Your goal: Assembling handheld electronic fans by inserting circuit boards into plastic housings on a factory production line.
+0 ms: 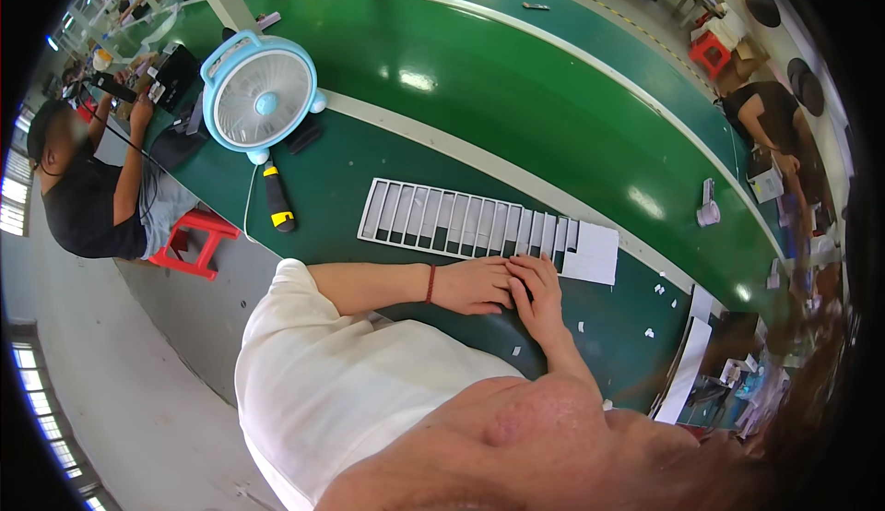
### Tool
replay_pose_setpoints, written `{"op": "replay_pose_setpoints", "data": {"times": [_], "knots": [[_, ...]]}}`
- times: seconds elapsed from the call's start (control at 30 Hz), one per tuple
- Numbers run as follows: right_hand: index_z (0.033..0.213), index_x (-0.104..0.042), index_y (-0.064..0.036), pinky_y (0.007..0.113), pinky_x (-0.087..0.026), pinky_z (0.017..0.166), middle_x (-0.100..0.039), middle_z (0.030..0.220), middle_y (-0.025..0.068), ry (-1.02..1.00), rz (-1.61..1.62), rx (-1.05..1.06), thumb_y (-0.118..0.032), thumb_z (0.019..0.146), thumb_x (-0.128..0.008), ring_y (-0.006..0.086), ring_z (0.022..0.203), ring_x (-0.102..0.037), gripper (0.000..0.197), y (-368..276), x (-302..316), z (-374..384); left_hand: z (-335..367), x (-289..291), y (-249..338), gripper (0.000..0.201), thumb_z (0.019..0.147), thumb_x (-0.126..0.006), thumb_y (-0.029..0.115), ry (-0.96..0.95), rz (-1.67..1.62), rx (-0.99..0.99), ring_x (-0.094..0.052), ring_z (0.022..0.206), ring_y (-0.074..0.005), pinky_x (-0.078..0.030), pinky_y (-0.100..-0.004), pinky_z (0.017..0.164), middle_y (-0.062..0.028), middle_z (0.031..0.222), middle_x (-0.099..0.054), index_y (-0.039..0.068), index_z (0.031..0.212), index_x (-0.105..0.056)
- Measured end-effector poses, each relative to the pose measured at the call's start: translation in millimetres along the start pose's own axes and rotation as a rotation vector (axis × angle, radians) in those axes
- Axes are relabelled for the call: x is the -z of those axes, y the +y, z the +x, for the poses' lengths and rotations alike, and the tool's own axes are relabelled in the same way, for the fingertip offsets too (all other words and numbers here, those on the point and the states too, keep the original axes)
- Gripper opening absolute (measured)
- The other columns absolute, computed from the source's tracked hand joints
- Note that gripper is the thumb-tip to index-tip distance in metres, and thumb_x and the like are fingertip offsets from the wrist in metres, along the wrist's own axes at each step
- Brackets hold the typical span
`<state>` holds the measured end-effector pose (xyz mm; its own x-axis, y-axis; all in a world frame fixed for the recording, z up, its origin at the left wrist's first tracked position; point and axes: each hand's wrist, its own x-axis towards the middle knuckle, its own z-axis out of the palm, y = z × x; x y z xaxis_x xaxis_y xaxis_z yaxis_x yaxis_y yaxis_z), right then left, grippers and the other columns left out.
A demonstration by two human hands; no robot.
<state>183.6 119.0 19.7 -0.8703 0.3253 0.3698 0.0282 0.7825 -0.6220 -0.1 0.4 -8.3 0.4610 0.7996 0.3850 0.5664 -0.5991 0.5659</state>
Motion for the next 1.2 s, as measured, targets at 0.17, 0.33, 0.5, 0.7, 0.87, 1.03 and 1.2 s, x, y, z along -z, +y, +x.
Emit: {"op": "replay_pose_setpoints", "data": {"times": [0.17, 0.33, 0.5, 0.7, 0.87, 1.03, 1.2], "knots": [[0.116, -0.070, -0.0048, 0.056, -0.038, 0.116, -0.067, 0.122, 0.0112, 0.004, 0.001, 0.002, -0.013, 0.096, -0.066, 0.0324, 0.118, -0.063, 0.023, -0.5, 0.5, 0.4, 0.0, -1.4, -0.8, 0.030, 0.088, -0.074, 0.016, 0.012, -0.007, -0.004, -0.051, 0.129, -0.0319, -0.035, -0.0512, 0.117, -0.0104, 0.126, -0.061, 0.009, 0.117, -0.068], [0.116, -0.070, -0.0047, 0.056, -0.038, 0.116, -0.067, 0.122, 0.0116, 0.004, 0.002, 0.007, -0.013, 0.096, -0.066, 0.0328, 0.118, -0.063, 0.023, 3.5, -1.2, 2.7, -0.7, 0.3, -4.6, 0.031, 0.089, -0.073, 0.016, -0.002, -0.025, 0.004, -0.052, 0.129, -0.0323, -0.035, -0.0513, 0.117, -0.0110, 0.128, -0.061, 0.009, 0.118, -0.068], [0.117, -0.071, -0.0056, 0.056, -0.039, 0.114, -0.067, 0.120, 0.0120, 0.008, 0.014, 0.027, -0.014, 0.095, -0.067, 0.0333, 0.116, -0.063, 0.023, 6.2, -2.2, 7.3, -0.5, 5.7, -7.0, 0.032, 0.089, -0.072, 0.016, -0.028, -0.039, 0.018, -0.052, 0.129, -0.0343, -0.036, -0.0519, 0.116, -0.0128, 0.128, -0.061, 0.008, 0.119, -0.068], [0.116, -0.071, -0.0069, 0.057, -0.040, 0.113, -0.068, 0.119, 0.0115, 0.073, -0.014, 0.053, -0.014, 0.096, -0.067, 0.0338, 0.113, -0.064, 0.022, 12.6, -9.0, -9.1, 3.5, 0.4, -4.3, 0.028, 0.092, -0.069, 0.016, -0.039, -0.027, -0.025, -0.053, 0.126, -0.0352, -0.038, -0.0509, 0.111, -0.0126, 0.126, -0.062, 0.007, 0.119, -0.068], [0.114, -0.071, -0.0066, 0.056, -0.041, 0.112, -0.069, 0.116, 0.0109, 0.139, -0.025, 0.079, -0.015, 0.096, -0.068, 0.0338, 0.110, -0.065, 0.020, 9.0, -13.2, -7.4, 3.2, 3.0, 1.8, 0.019, 0.094, -0.068, 0.015, -0.038, -0.089, 0.063, -0.055, 0.122, -0.0342, -0.038, -0.0499, 0.110, -0.0111, 0.121, -0.065, 0.006, 0.112, -0.070], [0.113, -0.071, -0.0061, 0.055, -0.042, 0.110, -0.070, 0.114, 0.0109, 0.158, -0.035, 0.093, -0.015, 0.095, -0.068, 0.0339, 0.108, -0.066, 0.020, 11.9, -14.2, -7.5, 4.3, 0.9, -1.7, 0.018, 0.094, -0.069, 0.015, -0.006, -0.059, 0.063, -0.057, 0.119, -0.0349, -0.041, -0.0488, 0.107, -0.0116, 0.118, -0.067, 0.006, 0.109, -0.070], [0.110, -0.071, -0.0045, 0.054, -0.043, 0.109, -0.070, 0.111, 0.0116, 0.141, -0.034, 0.086, -0.013, 0.095, -0.069, 0.0338, 0.106, -0.066, 0.017, 10.0, -10.9, -3.0, 6.6, 4.0, 1.0, 0.014, 0.094, -0.070, 0.015, 0.052, -0.035, 0.057, -0.060, 0.114, -0.0337, -0.044, -0.0477, 0.103, -0.0111, 0.110, -0.069, 0.006, 0.105, -0.070]]}}
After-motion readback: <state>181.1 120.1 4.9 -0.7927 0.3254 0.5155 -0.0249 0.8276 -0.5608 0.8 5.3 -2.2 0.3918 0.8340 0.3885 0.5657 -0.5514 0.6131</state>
